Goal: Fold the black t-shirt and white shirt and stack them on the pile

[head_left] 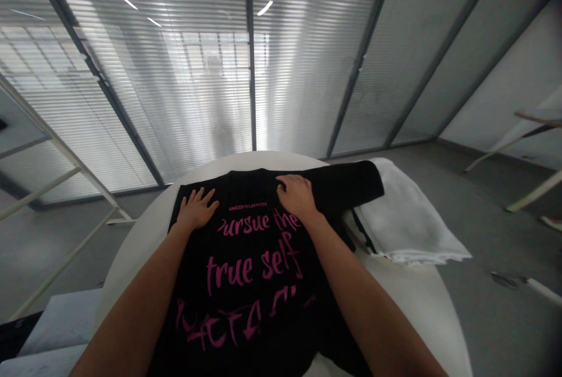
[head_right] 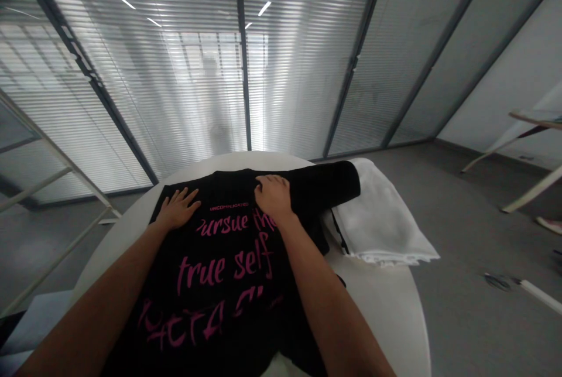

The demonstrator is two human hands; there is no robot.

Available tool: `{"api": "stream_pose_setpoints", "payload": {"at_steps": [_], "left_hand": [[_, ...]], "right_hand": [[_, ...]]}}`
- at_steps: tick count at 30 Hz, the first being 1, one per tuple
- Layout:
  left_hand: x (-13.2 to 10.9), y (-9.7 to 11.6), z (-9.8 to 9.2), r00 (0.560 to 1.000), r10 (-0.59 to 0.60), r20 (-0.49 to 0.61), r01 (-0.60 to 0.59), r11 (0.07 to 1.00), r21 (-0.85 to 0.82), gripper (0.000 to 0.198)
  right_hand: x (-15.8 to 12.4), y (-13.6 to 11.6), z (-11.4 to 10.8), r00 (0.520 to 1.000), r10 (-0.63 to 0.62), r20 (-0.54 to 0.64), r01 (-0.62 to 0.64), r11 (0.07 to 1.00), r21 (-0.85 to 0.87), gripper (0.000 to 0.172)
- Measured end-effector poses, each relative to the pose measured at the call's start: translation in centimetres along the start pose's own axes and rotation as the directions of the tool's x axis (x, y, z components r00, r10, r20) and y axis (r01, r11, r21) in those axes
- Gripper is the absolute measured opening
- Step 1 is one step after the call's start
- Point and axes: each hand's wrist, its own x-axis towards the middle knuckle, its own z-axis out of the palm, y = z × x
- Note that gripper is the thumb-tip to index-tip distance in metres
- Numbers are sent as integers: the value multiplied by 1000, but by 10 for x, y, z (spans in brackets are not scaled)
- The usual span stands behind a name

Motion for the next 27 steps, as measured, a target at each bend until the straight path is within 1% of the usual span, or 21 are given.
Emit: {"api": "stream_pose_setpoints", "payload": {"at_steps": [1, 3, 4, 6, 8, 9, 11, 13, 15, 17, 19, 20, 23, 27], "left_hand": [[-1, 0, 0, 1000, -2, -7, 2, 1000, 3, 67], [-3, 1, 1, 1000, -3, -22, 4, 1000, 9, 66], [-4, 2, 1, 1000, -3, -27, 3, 1000, 12, 65], [-5, 3, 0, 1000, 1, -31, -1, 1000, 15, 64], [-7, 3, -1, 999, 3, -35, -3, 1000, 19, 63], [-7, 4, -2, 999, 7, -42, -6, 1000, 24, 62], [-10, 7, -4, 997, 30, -75, -27, 999, 41, 60], [-13, 14, -7, 990, 77, -121, -70, 996, 62, 56], [-18, 24, -8, 979, 129, -159, -119, 990, 70, 53], [-22, 35, -8, 972, 169, -165, -162, 985, 55, 51], [-26, 44, -7, 970, 195, -142, -193, 981, 28, 50], [-27, 47, -6, 971, 202, -128, -202, 979, 14, 50], [-28, 50, -3, 974, 200, -104, -203, 979, -17, 51], [-26, 46, -2, 974, 197, -107, -202, 979, -36, 50]], "right_hand": [[3, 11, -11, 994, 59, -90, -63, 997, -42, 39], [7, 36, -34, 952, 165, -259, -198, 975, -103, 41], [8, 49, -44, 921, 211, -329, -263, 957, -121, 41], [8, 76, -62, 839, 324, -437, -411, 904, -117, 43], [5, 100, -75, 745, 455, -488, -555, 829, -74, 46], [3, 110, -80, 710, 503, -492, -604, 795, -59, 48], [0, 125, -84, 670, 566, -480, -664, 746, -47, 54], [-2, 134, -83, 656, 595, -465, -690, 722, -49, 62], [-3, 136, -80, 649, 620, -441, -706, 707, -45, 68], [-2, 133, -76, 636, 659, -401, -729, 683, -33, 66], [-1, 129, -74, 621, 695, -364, -754, 656, -33, 61], [0, 127, -73, 622, 703, -346, -759, 650, -44, 61], [2, 124, -74, 664, 699, -265, -738, 670, -81, 67], [6, 127, -75, 708, 685, -172, -700, 713, -41, 71]]}}
